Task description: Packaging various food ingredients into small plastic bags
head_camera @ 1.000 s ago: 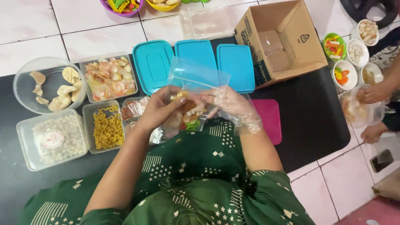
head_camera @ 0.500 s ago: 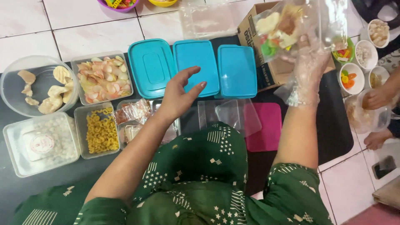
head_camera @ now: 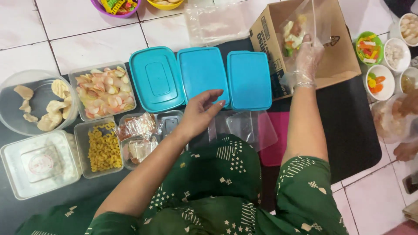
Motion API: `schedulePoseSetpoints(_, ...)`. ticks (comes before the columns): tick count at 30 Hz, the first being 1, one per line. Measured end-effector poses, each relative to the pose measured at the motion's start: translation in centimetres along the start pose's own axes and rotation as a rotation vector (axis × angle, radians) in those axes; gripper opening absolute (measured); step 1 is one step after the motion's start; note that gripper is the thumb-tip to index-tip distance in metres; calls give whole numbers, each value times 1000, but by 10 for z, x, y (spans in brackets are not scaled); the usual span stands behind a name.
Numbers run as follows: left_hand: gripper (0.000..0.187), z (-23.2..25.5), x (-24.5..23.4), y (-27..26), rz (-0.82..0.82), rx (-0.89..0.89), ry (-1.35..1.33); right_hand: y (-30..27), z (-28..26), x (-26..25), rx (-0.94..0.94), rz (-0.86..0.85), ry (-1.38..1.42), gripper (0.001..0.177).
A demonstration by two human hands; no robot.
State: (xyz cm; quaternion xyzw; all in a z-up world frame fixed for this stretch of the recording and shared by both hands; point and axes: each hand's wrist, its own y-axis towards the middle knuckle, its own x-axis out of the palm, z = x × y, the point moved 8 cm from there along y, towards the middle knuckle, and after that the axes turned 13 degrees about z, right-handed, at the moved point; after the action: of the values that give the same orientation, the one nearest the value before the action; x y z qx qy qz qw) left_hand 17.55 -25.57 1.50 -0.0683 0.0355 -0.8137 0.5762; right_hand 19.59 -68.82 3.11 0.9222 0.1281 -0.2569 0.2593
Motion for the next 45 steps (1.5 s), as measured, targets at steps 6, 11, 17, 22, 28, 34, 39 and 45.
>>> schedulePoseSetpoints(6, 43, 0, -20, -23, -62, -93, -115, 25, 97, 82, 26, -12, -178, 40)
schedulePoseSetpoints(11, 39, 2, -52, -35, 15, -122, -145, 6, 90, 115, -31, -295, -422, 59)
schedulePoseSetpoints(17, 37, -18, -77, -48, 79, -119, -126, -50, 16, 73, -144, -585, -227, 63)
schedulePoseSetpoints(22, 39, -33, -91, -57, 100, -124, -150, -59, -30, 62, -247, -604, -116, 58)
schedulePoseSetpoints(28, 39, -43, -137, -80, 180, -110, -163, -74, -53, 30, -334, -607, -380, 93)
schedulePoseSetpoints(34, 30, -70, -208, -114, 330, -99, -111, -129, -96, -29, -383, -465, -353, 96)
schedulePoseSetpoints(39, 16, -92, -274, -161, 507, -163, -98, -217, -134, -86, -881, -132, 187, 21)
schedulePoseSetpoints(45, 20, -140, -343, -184, 777, -84, -82, -336, -159, -56, -774, -287, 254, 10)
